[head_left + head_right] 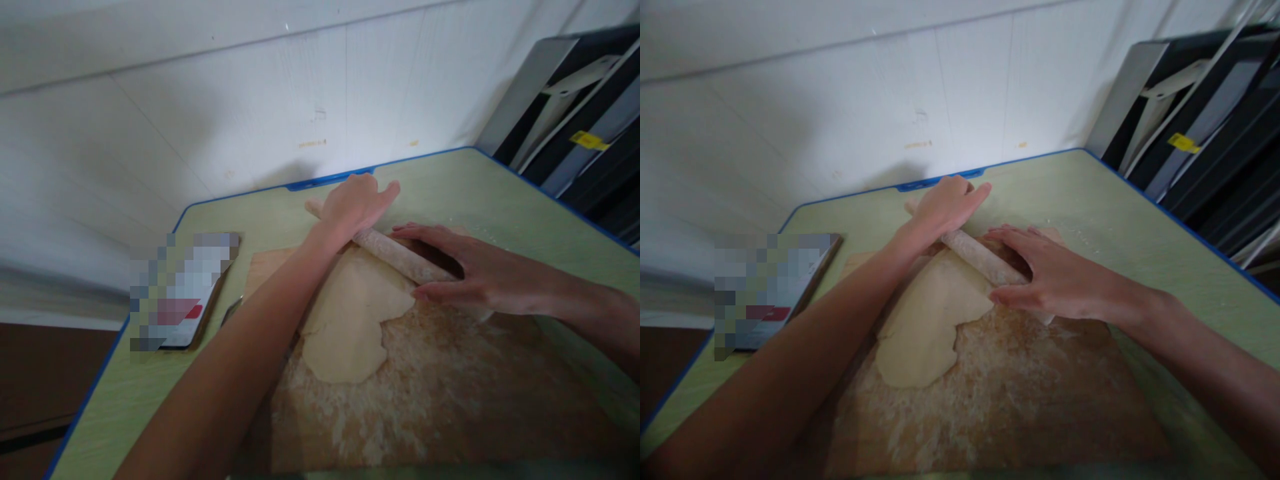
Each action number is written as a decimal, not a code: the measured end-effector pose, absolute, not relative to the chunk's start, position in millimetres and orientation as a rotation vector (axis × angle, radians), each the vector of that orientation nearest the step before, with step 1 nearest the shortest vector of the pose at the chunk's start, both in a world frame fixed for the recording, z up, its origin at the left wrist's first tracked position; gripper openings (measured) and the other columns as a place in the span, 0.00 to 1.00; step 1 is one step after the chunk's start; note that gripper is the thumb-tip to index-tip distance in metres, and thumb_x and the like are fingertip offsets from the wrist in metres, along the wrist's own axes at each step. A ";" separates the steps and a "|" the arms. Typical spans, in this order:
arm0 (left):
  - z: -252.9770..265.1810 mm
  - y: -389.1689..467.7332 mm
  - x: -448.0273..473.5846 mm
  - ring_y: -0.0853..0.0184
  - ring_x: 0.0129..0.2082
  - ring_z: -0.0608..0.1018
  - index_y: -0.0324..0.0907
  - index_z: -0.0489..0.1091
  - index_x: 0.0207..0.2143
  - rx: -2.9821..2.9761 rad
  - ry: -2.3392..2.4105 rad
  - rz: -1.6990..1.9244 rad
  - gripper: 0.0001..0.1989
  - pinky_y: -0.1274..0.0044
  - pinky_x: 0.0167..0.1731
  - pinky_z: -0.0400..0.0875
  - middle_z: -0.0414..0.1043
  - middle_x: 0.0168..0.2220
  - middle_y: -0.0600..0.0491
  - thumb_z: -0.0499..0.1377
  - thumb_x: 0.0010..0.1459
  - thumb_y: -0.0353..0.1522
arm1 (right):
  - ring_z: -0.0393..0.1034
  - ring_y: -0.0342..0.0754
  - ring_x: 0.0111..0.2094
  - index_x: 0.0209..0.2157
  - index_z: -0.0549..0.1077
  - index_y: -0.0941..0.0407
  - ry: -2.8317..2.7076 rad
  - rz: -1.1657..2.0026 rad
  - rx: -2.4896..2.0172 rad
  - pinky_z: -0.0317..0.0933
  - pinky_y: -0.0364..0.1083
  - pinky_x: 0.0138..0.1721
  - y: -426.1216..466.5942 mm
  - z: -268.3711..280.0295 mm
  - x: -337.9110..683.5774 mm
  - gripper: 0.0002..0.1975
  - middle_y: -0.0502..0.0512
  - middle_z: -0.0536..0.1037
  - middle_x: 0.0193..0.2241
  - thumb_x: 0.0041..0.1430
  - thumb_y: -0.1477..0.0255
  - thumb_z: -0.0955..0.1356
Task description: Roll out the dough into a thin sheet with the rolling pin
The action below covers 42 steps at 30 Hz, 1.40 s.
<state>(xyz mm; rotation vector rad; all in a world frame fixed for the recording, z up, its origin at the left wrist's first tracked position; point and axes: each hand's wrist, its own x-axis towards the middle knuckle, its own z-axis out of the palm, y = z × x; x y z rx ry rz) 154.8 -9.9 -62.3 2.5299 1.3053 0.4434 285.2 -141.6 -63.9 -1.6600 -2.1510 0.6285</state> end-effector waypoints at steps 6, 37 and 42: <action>-64.6 -3.4 159.3 0.57 0.36 0.78 0.36 0.73 0.31 2.546 1.269 0.444 0.27 0.72 0.33 0.67 0.75 0.31 0.40 0.43 0.60 0.46 | 0.64 0.66 0.50 0.54 0.68 0.56 -2.136 0.695 -1.678 0.57 0.63 0.50 -140.9 -64.4 288.0 0.36 0.62 0.72 0.51 0.45 0.52 0.67; -66.8 2.7 171.4 0.58 0.38 0.77 0.33 0.73 0.33 2.614 1.289 0.546 0.26 0.73 0.39 0.67 0.75 0.33 0.39 0.42 0.62 0.42 | 0.65 0.64 0.51 0.51 0.69 0.57 -2.097 0.706 -1.655 0.60 0.60 0.49 -139.9 -66.5 299.5 0.33 0.61 0.72 0.50 0.47 0.50 0.66; -65.4 1.9 173.0 0.59 0.39 0.77 0.34 0.74 0.34 2.625 1.320 0.529 0.24 0.74 0.39 0.67 0.75 0.34 0.39 0.44 0.62 0.41 | 0.65 0.65 0.50 0.49 0.71 0.55 -2.109 0.684 -1.668 0.62 0.60 0.47 -139.7 -67.0 299.8 0.31 0.61 0.74 0.48 0.48 0.50 0.66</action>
